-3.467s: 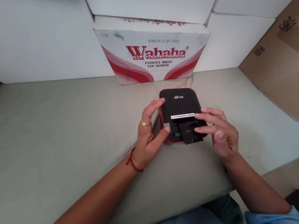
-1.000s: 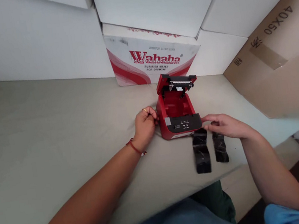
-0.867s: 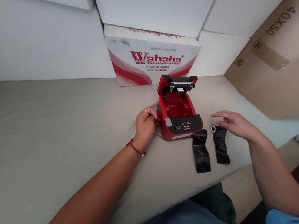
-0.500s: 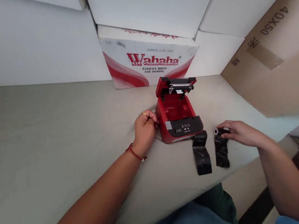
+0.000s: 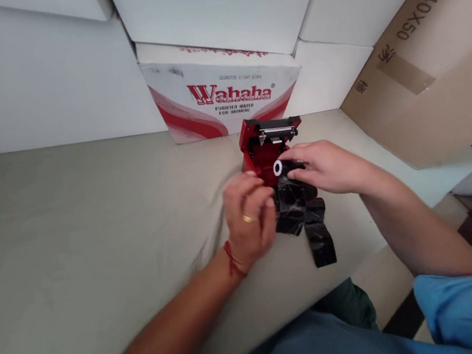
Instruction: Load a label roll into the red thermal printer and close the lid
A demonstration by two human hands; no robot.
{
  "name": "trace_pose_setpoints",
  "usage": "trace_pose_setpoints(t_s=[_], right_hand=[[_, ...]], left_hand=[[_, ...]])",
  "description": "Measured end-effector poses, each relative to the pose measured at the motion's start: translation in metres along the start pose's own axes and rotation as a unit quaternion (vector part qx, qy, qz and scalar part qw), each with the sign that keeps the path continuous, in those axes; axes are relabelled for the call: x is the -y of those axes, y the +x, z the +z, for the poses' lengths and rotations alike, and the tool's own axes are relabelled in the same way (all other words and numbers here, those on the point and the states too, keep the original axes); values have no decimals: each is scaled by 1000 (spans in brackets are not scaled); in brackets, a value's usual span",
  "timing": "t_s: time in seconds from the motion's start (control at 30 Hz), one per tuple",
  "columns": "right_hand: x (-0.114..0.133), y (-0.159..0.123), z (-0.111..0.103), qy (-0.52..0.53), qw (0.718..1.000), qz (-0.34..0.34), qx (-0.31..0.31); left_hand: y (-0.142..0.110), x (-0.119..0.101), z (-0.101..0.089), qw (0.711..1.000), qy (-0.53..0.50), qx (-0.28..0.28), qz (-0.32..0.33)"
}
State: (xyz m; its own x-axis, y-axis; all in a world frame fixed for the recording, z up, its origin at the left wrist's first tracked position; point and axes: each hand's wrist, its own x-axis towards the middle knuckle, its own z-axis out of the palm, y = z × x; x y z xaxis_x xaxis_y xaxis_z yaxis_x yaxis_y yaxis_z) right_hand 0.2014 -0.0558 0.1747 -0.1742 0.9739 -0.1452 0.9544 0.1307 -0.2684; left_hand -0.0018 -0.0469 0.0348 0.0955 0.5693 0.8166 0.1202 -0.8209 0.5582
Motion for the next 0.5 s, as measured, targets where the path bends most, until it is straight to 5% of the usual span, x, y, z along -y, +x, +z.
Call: trace_pose_setpoints(t_s=[0.1, 0.23, 0.5], right_hand=[[13, 19, 22, -109, 993, 48, -6], [19, 32, 28, -154, 986, 58, 16], [10, 52, 40, -94, 995, 19, 22]], left_hand=[[-7, -15, 1, 989, 32, 83, 119], [-13, -20, 5, 981, 56, 147, 114], [-8, -18, 7, 970, 126, 133, 161]])
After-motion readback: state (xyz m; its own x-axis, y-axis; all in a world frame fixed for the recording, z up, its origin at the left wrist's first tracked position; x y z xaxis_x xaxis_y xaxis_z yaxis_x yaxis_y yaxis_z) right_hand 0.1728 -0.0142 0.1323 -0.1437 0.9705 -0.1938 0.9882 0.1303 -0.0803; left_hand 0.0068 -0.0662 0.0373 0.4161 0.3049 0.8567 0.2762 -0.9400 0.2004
